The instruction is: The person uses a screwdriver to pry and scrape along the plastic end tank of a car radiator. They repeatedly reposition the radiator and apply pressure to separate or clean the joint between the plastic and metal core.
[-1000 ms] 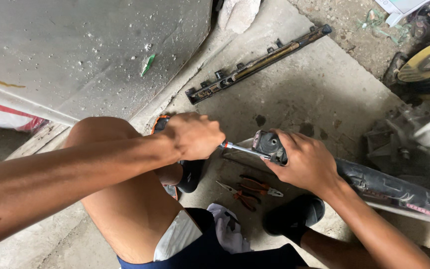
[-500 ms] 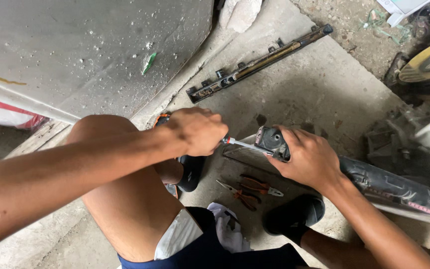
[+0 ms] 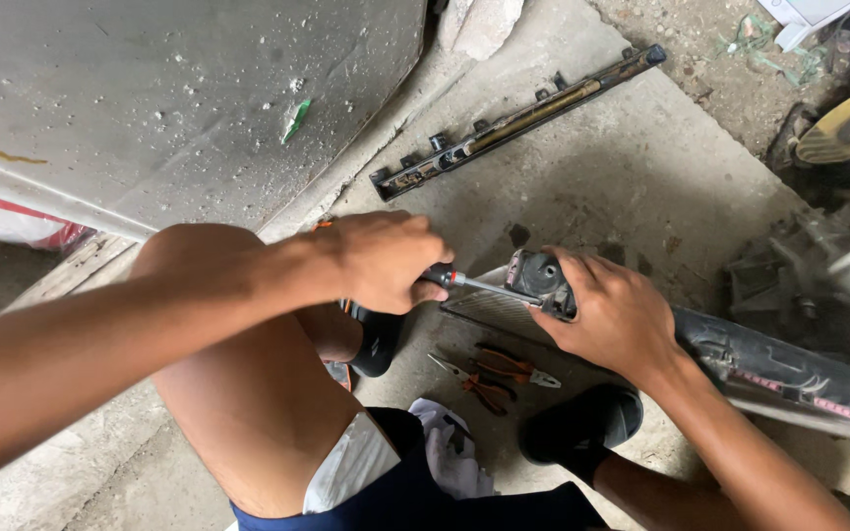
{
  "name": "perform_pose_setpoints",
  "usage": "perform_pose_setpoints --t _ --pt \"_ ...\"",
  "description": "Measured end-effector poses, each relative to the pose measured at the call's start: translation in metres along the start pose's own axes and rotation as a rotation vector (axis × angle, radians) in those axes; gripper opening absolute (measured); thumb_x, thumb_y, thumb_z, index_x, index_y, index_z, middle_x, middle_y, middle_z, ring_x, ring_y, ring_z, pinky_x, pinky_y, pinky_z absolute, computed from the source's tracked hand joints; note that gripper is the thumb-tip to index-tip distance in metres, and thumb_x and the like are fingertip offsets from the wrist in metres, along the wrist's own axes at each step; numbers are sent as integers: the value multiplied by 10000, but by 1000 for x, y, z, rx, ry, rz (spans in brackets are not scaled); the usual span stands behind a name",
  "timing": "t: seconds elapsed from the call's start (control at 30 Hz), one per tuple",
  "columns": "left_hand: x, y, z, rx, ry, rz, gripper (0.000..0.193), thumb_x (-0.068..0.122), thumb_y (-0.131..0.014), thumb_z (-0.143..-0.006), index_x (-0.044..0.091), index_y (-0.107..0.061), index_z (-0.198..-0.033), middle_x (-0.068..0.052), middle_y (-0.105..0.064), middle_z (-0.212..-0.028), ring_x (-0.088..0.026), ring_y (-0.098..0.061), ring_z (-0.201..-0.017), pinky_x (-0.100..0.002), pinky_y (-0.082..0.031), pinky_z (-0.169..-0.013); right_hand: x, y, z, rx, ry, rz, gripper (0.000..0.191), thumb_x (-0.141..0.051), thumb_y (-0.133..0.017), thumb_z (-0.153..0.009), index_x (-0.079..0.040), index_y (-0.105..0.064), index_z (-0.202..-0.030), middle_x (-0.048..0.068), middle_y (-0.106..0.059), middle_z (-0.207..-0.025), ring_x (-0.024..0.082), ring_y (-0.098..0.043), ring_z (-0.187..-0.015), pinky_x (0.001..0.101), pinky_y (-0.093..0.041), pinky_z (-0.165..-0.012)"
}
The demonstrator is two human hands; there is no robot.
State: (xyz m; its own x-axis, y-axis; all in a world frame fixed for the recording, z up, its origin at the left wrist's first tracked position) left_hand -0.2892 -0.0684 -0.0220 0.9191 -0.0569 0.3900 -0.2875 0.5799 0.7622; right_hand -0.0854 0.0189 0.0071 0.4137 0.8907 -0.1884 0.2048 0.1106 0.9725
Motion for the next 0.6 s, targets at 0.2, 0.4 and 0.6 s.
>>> perform_pose_setpoints --t 0.2,0.4,0.6 --pt "15 0 24 85 42 -327 587 582 -404 -1051 121 -757 -969 -104 -674 -873 -288 -674 -940 -450 -533 -883 5 -4 1 -37 -32 -1 616 -329 -830 -719 -7 -672 -1219 190 -752 -1020 348 -750 -851 422 -607 -735" --pt "8 -3 8 -88 153 -207 505 537 -471 -1048 84 -693 -1067 -140 -680 -1012 -311 -678 -1030 -461 -540 -991 8 -10 1 -104 -58 15 640 -347 -830 -742 20 -650 -1236 208 -745 -1042 329 -756 -844 402 -612 -719" --pt "14 15 4 7 110 -248 264 225 -635 -912 97 -635 -1143 -94 -609 -1158 -266 -608 -1061 -402 -520 -991 6 -6 1 -16 -20 17 622 -341 -828 -724 -18 -662 -1229 189 -755 -1022 341 -751 -862 419 -605 -743"
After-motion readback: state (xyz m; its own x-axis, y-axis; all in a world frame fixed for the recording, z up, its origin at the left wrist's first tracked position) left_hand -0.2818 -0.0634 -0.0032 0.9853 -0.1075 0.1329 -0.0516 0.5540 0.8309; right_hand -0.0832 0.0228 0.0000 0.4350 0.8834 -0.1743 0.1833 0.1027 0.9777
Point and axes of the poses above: each hand's wrist, its own z-axis away from the middle knuckle, its own y-axis out of the back of the hand, x = y × z, the point moved 5 cm from there along -z, towards the middle knuckle
